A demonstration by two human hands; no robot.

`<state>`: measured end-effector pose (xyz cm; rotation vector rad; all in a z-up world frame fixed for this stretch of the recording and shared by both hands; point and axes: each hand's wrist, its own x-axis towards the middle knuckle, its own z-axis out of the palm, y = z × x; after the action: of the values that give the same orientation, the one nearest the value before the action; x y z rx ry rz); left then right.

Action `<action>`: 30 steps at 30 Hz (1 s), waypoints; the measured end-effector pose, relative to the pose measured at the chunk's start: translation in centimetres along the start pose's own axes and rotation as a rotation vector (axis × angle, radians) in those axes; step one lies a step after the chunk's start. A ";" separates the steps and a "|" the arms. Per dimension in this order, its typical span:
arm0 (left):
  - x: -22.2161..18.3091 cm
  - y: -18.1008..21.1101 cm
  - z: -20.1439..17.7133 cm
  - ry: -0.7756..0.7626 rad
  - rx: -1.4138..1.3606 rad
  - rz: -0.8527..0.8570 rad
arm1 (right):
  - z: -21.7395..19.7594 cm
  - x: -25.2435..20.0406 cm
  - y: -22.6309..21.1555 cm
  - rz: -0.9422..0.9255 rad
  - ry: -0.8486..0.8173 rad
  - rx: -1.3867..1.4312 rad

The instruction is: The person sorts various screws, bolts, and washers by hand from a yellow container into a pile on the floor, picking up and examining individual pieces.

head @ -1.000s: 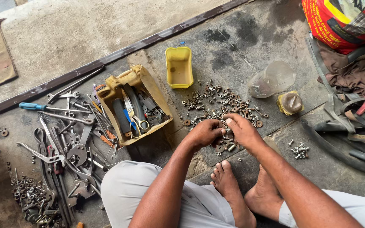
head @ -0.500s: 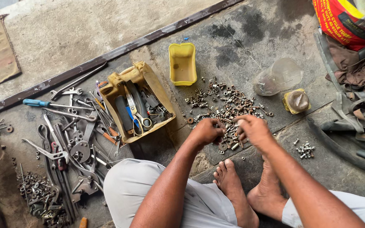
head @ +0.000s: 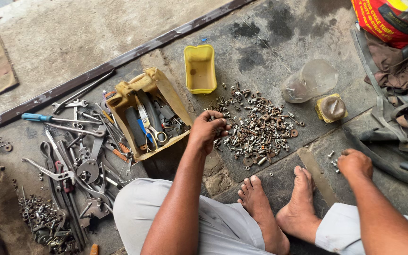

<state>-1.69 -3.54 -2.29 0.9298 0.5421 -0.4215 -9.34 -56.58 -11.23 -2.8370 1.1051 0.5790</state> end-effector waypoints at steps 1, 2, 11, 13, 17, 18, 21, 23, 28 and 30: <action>-0.3 0.3 0.1 0.013 -0.007 0.010 | -0.1 -0.7 -0.2 -0.126 0.131 -0.033; -0.4 0.6 0.3 0.031 0.004 0.021 | -0.5 -1.7 -0.8 -0.251 0.262 -0.066; -0.4 1.0 -0.5 0.090 0.032 0.078 | -2.3 -10.9 -18.1 -0.874 0.260 0.127; -0.2 0.9 -0.8 0.072 0.022 0.051 | -2.1 -12.9 -21.0 -0.931 0.108 0.055; 0.0 0.8 -0.8 0.054 -0.009 0.042 | -1.5 -17.2 -25.8 -0.785 -0.080 -0.073; 0.0 0.8 -0.8 0.062 0.001 0.029 | -1.4 -18.2 -26.4 -0.782 -0.085 -0.098; 0.4 0.6 -0.6 0.043 -0.022 0.020 | -1.4 -20.0 -27.3 -0.800 -0.134 -0.171; 0.5 0.3 -0.7 0.033 -0.021 0.012 | -1.2 -20.8 -27.2 -0.855 -0.149 -0.186; 0.4 0.2 -0.7 0.048 0.067 -0.001 | 0.0 -21.4 -25.8 -1.041 -0.110 -0.119; 0.2 0.6 -0.6 0.069 0.048 -0.021 | 0.5 -20.6 -25.5 -1.090 -0.110 -0.008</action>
<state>-1.36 -2.79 -2.31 0.9881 0.6072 -0.4246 -6.60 -24.26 -6.73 -2.7791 -0.4989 0.5740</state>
